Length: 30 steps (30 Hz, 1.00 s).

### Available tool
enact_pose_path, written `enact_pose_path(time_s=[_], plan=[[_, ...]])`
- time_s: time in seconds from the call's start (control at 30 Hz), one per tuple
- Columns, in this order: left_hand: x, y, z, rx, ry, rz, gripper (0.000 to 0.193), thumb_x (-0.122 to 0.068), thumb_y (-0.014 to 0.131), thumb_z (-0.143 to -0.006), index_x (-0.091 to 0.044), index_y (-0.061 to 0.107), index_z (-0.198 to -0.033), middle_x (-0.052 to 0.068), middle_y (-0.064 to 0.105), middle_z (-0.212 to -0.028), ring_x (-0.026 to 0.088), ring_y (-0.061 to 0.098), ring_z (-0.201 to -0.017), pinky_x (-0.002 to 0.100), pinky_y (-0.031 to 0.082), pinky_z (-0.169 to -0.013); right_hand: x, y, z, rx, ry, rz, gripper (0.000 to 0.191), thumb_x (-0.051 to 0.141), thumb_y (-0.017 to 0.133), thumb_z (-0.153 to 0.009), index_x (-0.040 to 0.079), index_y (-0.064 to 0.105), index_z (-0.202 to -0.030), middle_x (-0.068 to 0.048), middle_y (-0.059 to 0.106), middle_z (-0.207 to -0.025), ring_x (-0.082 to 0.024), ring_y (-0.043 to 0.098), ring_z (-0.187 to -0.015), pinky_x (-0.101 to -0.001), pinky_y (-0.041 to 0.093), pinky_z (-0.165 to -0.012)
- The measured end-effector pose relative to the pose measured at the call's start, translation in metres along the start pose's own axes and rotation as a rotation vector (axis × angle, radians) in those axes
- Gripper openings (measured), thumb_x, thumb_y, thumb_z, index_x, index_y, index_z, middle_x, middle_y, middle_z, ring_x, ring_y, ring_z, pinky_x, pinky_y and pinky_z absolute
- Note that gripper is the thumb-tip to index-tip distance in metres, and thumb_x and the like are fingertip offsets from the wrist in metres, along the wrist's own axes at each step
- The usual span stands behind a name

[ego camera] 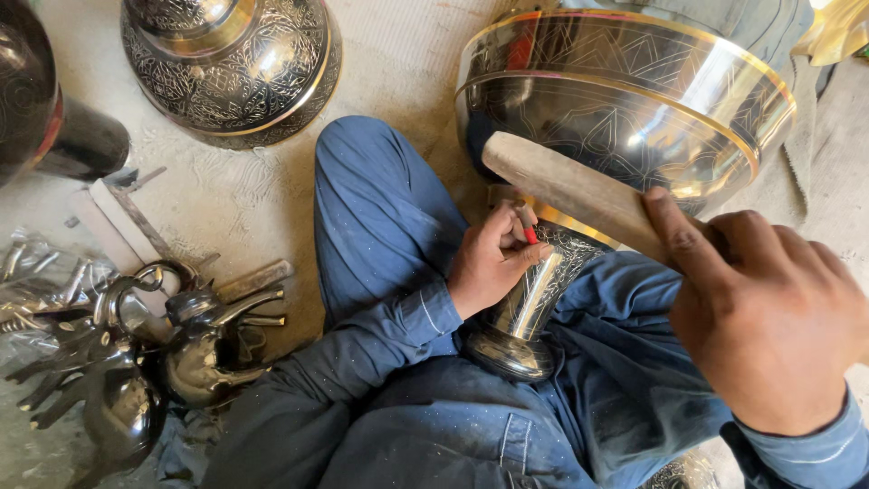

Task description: The person sits on the floor and uses a hammer and chisel to engrave a decorative pattern onto the neck of a large metal vessel. They repeatedly tap the chisel to create fine lines on the surface.

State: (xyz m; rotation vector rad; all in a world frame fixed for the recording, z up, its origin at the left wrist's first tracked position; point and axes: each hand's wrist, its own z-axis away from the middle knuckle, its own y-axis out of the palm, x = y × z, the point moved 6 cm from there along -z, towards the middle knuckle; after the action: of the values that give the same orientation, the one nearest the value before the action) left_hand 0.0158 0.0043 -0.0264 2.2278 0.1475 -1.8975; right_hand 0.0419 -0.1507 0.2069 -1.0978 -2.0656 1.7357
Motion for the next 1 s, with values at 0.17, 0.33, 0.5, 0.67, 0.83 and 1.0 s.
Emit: enact_pose_path(time_s=[0.17, 0.33, 0.5, 0.67, 0.83, 1.0], plan=[[-0.009, 0.002, 0.0, -0.032, 0.021, -0.051, 0.032, -0.01, 0.079, -0.093, -0.002, 0.056, -0.112, 0.002, 0.056, -0.084, 0.006, 0.067, -0.08, 0.024, 0.058, -0.071, -0.011, 0.0, 0.008, -0.013, 0.027, -0.141, 0.061, 0.009, 0.074, -0.089, 0.023, 0.067, -0.148, -0.001, 0.064, -0.096, -0.02, 0.063, -0.083, -0.0337, 0.049, -0.079], [-0.021, 0.006, -0.006, 0.047, 0.063, -0.059, 0.026, -0.008, 0.078, -0.095, -0.001, 0.058, -0.111, 0.004, 0.066, -0.086, 0.008, 0.073, -0.088, 0.026, 0.057, -0.074, -0.012, -0.003, 0.009, 0.011, 0.036, -0.087, 0.063, 0.006, 0.075, -0.084, 0.022, 0.07, -0.145, -0.002, 0.066, -0.091, -0.021, 0.064, -0.079, -0.0347, 0.049, -0.074], [-0.027, 0.006, -0.015, 0.114, 0.065, -0.141, 0.03, -0.008, 0.079, -0.092, 0.0, 0.061, -0.114, 0.006, 0.068, -0.083, 0.009, 0.07, -0.076, 0.026, 0.056, -0.068, -0.021, 0.004, 0.024, 0.067, 0.11, -0.088, 0.062, 0.002, 0.072, -0.084, 0.02, 0.072, -0.144, -0.004, 0.066, -0.094, -0.023, 0.065, -0.081, -0.0362, 0.052, -0.079], [-0.026, 0.011, -0.022, 0.148, 0.032, -0.154, 0.043, -0.009, 0.079, -0.088, 0.001, 0.059, -0.125, 0.007, 0.069, -0.078, 0.009, 0.067, -0.068, 0.027, 0.053, -0.061, -0.034, 0.014, 0.049, 0.077, 0.219, -0.234, 0.063, -0.004, 0.07, -0.083, 0.016, 0.074, -0.142, -0.008, 0.066, -0.097, -0.025, 0.067, -0.079, -0.036, 0.055, -0.077], [-0.027, 0.02, -0.03, 0.271, 0.062, -0.279, 0.046, -0.009, 0.081, -0.085, -0.002, 0.064, -0.127, 0.01, 0.068, -0.076, 0.019, 0.067, -0.066, 0.034, 0.051, -0.061, -0.042, 0.029, 0.081, 0.029, 0.342, -0.319, 0.06, -0.008, 0.07, -0.084, 0.012, 0.073, -0.141, -0.013, 0.066, -0.095, -0.026, 0.067, -0.077, -0.0364, 0.054, -0.074], [-0.036, 0.032, -0.04, 0.429, 0.199, -0.376, 0.048, -0.01, 0.081, -0.081, -0.005, 0.065, -0.126, 0.012, 0.069, -0.084, 0.028, 0.07, -0.077, 0.038, 0.052, -0.072, -0.043, 0.052, 0.132, -0.045, 0.568, -0.436, 0.063, -0.007, 0.071, -0.086, 0.01, 0.07, -0.147, -0.01, 0.065, -0.098, -0.02, 0.068, -0.079, -0.0298, 0.055, -0.079]])
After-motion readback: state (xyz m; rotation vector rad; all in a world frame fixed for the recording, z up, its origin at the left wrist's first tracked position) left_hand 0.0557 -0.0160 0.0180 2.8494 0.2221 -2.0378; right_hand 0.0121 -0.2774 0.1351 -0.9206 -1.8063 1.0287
